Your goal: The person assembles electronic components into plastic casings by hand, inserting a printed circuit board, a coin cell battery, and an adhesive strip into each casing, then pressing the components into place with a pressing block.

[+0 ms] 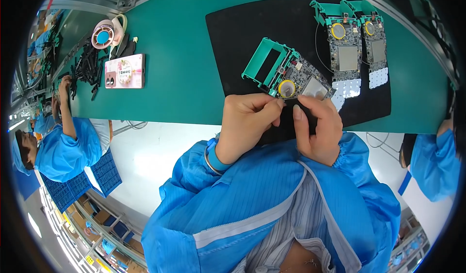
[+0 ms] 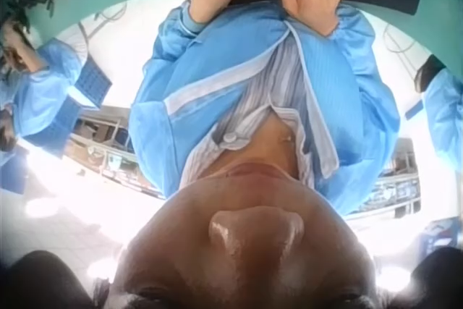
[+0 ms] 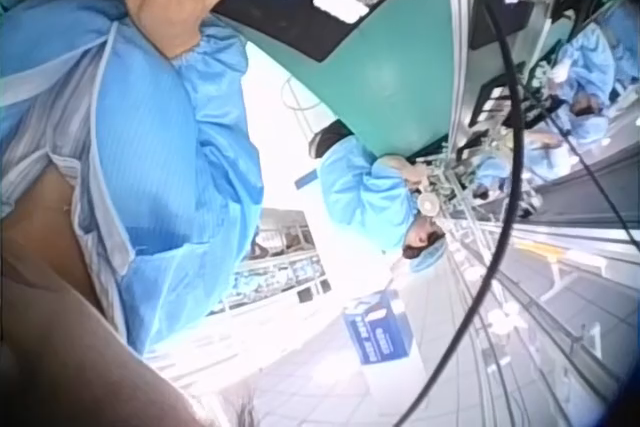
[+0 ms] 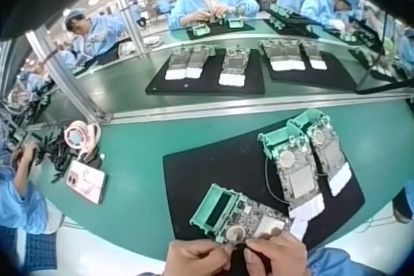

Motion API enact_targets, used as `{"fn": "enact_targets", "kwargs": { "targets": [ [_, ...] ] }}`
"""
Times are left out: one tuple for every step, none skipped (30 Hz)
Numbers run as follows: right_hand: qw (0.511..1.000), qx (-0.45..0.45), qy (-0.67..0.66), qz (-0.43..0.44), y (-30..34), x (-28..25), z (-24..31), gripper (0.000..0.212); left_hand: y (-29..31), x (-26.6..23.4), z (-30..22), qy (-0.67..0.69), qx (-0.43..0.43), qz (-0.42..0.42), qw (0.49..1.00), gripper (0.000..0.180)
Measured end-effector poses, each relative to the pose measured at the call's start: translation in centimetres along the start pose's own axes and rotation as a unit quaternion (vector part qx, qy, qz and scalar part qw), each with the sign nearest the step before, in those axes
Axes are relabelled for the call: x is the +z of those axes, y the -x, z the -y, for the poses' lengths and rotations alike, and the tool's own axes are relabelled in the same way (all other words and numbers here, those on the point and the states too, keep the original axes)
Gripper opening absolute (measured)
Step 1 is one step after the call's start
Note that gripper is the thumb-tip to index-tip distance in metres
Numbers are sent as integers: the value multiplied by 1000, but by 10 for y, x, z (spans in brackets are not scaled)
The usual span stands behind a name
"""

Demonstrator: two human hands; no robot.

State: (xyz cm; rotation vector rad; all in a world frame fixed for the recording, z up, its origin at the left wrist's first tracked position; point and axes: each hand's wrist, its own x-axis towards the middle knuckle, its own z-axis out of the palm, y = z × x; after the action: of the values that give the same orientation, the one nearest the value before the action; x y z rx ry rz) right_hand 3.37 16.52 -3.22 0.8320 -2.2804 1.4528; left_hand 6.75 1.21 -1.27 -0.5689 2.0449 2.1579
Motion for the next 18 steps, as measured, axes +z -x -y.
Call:
{"fn": "enact_targets", "kwargs": {
  "targets": [
    [1000, -1, 1, 1, 0, 0, 0, 25, 0, 0, 0, 6, 8, 0, 1000, 16],
    [1000, -1, -5, 5, 0, -1, 0, 26, 0, 0, 0, 7, 9, 0, 1000, 16],
    [1000, -1, -12, 10, 0, -1, 0, 27, 1, 0, 0, 5, 8, -4, 1000, 18],
    [1000, -2, -11, 11, 1, 0, -1, 27, 0, 0, -1, 3, 7, -7, 1000, 20],
    [1000, 2, -18, -1, 3, 1, -3, 27, 0, 1, -1, 4, 7, -7, 1000, 20],
    [1000, 7, -25, -14, 3, 2, -4, 27, -1, 1, -2, 4, 8, -3, 1000, 20],
    [1000, 6, -25, -13, 2, 2, -2, 27, 0, 1, -2, 3, 9, 0, 1000, 19],
    [1000, -11, 4, -2, 0, 1, 0, 27, 0, 0, -2, 4, 8, 0, 1000, 19],
    [999, -27, 33, 9, 0, 1, 2, 27, 0, 0, -4, 19, -1, 0, 1000, 18],
    [999, -27, 35, 9, -1, 1, 2, 27, 0, 0, -5, 34, -9, 2, 999, 18],
    [999, -32, 36, 5, -1, 2, 1, 27, 0, -1, -5, 34, -9, 3, 999, 18],
    [999, -36, 36, 0, -1, 2, 1, 27, 0, -2, -4, 37, -16, 12, 999, 17],
    [999, -36, 38, -1, 0, 2, 0, 27, 0, -2, -3, 41, -23, 21, 999, 17],
    [1000, -14, 18, -5, 0, 1, -1, 27, 0, -2, -4, 40, -23, 22, 999, 17],
    [1000, 8, -1, -10, 1, 1, -1, 27, 1, -1, -5, 37, -25, 18, 999, 17],
    [1000, -2, -3, -10, 2, 2, -2, 27, 2, 0, -5, 33, -28, 13, 999, 17],
    [1000, -1, -3, -11, 1, 1, -1, 27, 1, 0, -5, 32, -29, 13, 999, 17],
    [999, -16, 28, -4, -2, 0, 1, 27, 0, 0, -5, 36, -23, 15, 999, 17]
  ]
}}
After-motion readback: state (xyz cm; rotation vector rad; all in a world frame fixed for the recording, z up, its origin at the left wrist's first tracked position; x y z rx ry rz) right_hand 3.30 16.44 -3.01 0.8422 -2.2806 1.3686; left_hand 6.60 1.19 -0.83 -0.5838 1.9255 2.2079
